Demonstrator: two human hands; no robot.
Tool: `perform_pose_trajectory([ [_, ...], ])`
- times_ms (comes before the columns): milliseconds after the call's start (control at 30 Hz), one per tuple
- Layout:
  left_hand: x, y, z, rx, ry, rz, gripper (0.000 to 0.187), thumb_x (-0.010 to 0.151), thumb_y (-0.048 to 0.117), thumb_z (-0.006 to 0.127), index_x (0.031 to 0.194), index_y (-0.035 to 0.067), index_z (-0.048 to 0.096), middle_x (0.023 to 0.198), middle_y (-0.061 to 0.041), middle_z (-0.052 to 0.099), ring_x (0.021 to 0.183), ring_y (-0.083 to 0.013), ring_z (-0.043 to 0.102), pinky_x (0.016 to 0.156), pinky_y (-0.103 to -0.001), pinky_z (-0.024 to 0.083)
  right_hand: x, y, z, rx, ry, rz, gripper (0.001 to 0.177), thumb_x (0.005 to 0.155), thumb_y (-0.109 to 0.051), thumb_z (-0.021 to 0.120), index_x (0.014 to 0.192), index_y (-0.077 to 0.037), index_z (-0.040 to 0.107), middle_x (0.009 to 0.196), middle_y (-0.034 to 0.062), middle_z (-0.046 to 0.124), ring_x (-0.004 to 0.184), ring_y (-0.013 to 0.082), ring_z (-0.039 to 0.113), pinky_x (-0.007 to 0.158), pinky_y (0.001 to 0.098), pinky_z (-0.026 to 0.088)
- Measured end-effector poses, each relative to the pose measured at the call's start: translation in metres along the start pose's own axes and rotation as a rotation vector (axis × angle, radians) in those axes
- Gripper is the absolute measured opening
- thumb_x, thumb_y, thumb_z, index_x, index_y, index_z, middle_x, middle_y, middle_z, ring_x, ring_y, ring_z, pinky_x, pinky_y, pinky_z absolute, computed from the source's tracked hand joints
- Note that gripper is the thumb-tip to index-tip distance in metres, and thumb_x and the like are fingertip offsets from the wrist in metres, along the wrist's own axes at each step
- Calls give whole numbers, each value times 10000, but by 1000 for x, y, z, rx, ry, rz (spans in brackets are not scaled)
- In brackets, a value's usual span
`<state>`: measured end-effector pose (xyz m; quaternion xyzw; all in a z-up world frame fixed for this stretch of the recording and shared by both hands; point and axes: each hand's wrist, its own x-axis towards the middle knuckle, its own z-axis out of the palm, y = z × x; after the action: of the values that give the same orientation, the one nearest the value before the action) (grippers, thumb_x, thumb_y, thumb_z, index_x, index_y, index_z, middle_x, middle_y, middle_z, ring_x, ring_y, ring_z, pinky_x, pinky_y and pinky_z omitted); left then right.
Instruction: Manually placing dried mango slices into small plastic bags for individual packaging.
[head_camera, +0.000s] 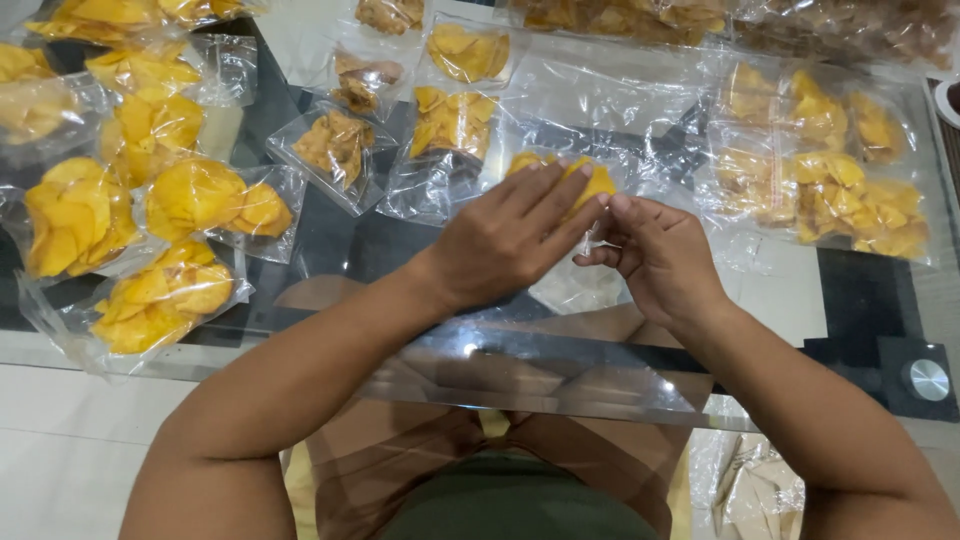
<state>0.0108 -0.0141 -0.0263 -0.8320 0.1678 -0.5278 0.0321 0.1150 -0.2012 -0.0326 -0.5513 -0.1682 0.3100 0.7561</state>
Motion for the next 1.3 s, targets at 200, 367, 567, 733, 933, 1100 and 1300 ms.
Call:
perform_pose_trajectory([
  [200,-3,6,-2,-158,-147,-59,590,1005,166,635,1549,49,441,1460,-233,569,1336,-420,603,1127,-482,511,8,-7,1,-59,81,-1,200,999,-138,722,1044,56,708,897,146,739,791,205,756,665,352,678],
  [367,-2,-30,-10,-354,-220,-280,757,948,342,783,1539,46,414,1543,-204,509,1433,-361,526,1204,-479,448,10,-58,7,-295,199,-14,197,994,-189,679,1097,-21,690,1078,124,730,947,213,751,807,313,670],
  [567,-9,-94,-21,-341,-230,-776,294,965,110,726,1236,36,640,1228,-153,637,1087,-290,626,912,-397,539,44,-100,-91,-683,312,-597,127,1173,-198,652,1212,-81,619,1187,68,661,1077,174,713,905,286,650],
  [733,-33,-133,-25,-410,-433,-1182,242,1000,204,693,1196,62,692,1072,-84,729,885,-177,710,750,-322,623,64,-122,-204,-769,508,-617,189,1185,-300,598,1311,-164,562,1323,39,609,1213,166,721,910,250,622],
  [933,-65,-154,-15,-152,-403,-889,207,993,216,717,1040,27,786,945,-107,788,789,-259,737,688,-437,562,65,-123,-264,-1025,493,-397,138,1254,-174,621,1196,-188,497,1268,44,621,1201,210,758,883,266,655],
  [1100,-72,-155,-8,-75,-455,-834,221,979,211,734,1028,3,789,937,-143,771,808,-310,715,663,-478,546,64,-124,-267,-839,370,-159,116,1228,-208,718,1148,-178,640,877,-60,566,732,16,542,641,152,468],
  [1300,-49,-136,-15,-229,-548,-912,205,968,174,717,1062,2,774,961,-153,768,811,-289,723,713,-463,552,44,-134,-165,-841,361,88,85,1081,-180,744,1118,-117,701,910,1,673,702,42,607,627,113,529],
])
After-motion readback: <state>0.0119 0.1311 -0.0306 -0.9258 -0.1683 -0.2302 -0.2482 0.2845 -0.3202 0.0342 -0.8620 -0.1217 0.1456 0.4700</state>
